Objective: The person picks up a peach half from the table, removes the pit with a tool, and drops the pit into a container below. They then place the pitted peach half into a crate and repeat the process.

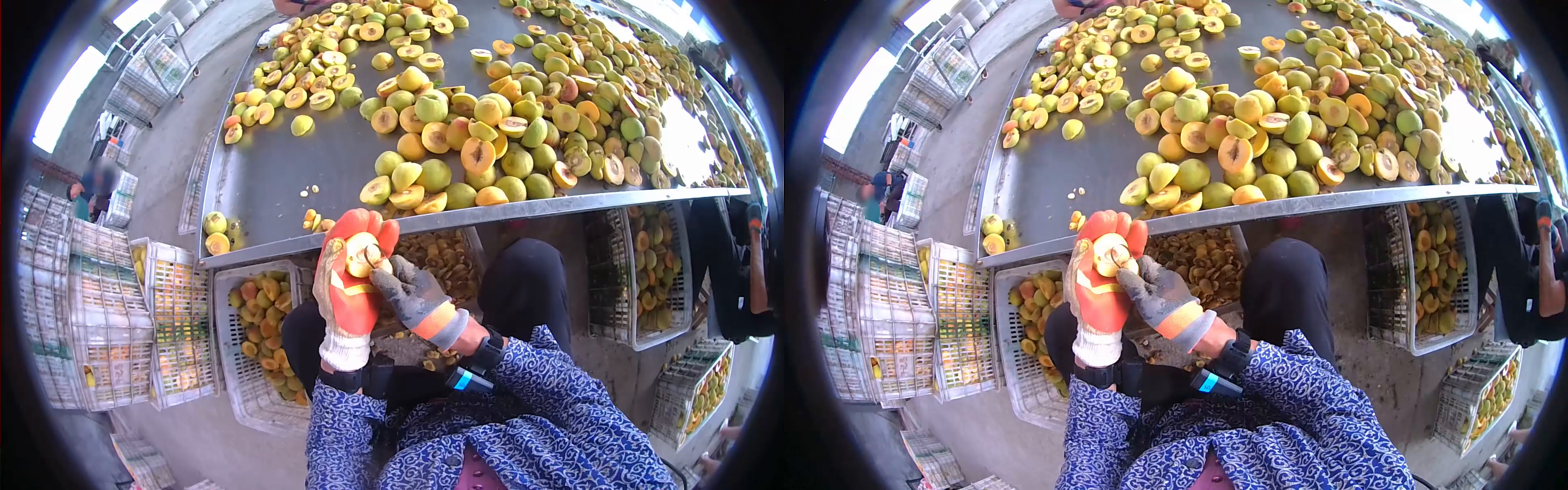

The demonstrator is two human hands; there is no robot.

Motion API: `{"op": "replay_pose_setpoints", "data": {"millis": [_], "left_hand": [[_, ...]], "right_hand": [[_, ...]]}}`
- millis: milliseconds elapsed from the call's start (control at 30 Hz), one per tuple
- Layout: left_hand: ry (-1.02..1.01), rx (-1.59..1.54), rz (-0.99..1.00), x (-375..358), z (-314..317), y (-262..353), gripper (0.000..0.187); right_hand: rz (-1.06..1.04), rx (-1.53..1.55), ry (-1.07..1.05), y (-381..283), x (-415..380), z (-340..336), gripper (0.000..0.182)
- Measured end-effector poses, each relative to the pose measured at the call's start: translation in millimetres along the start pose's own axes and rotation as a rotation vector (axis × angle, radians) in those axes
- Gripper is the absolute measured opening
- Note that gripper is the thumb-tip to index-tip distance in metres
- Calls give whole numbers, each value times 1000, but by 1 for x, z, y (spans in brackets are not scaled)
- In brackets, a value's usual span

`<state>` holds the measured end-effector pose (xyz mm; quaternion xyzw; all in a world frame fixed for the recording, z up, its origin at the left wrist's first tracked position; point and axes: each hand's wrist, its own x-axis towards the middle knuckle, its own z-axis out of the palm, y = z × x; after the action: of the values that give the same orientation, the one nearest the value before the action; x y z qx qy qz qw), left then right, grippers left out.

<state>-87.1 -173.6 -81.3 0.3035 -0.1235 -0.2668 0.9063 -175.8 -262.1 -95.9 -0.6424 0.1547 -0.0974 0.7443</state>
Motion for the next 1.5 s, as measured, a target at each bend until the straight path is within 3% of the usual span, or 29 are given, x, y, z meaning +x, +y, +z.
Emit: {"op": "replay_pose_setpoints", "data": {"millis": [100,333,500,600,800,933,1000,1133,1200,1300,1333,1367,1433,1467,1500], "left_hand": [[-21,50,10,-4,8,1,35],[50,27,-303,2,7,30,38],[78,45,-135,-1,16,13,30],[98,105,-9,-6,24,1,30],[122,35,61,-7,27,-12,28],[79,91,109,-6,34,-15,28],[74,109,132,-7,38,-17,28],[22,173,155,-9,39,-16,28],[-13,173,156,-7,38,-19,26],[-30,238,156,-8,43,-17,20],[-45,258,148,-7,47,-20,18],[-80,280,62,-3,38,-16,23],[-120,472,-84,1,36,0,35],[54,286,-199,2,42,1,41],[46,281,-272,7,23,8,43]], "right_hand": [[11,-87,-41,2,1,-2,35],[-44,-78,-124,16,-2,0,36],[-67,26,-52,4,-8,0,37],[3,-91,-85,-2,-8,-9,39],[-70,-10,-24,-2,-10,-10,40],[-122,-151,-54,-1,-11,-19,46],[5,-41,-63,-11,-11,-19,47],[-77,10,-112,5,-11,-15,49],[55,180,-133,10,-10,-10,50],[65,214,-158,-12,-17,-19,49],[122,310,-172,8,-8,-10,50],[153,298,-101,-5,1,-41,51],[38,559,-108,-21,-11,-24,37],[-18,690,-123,-28,-17,-16,32],[-7,770,-148,-14,-10,-4,36]]}}
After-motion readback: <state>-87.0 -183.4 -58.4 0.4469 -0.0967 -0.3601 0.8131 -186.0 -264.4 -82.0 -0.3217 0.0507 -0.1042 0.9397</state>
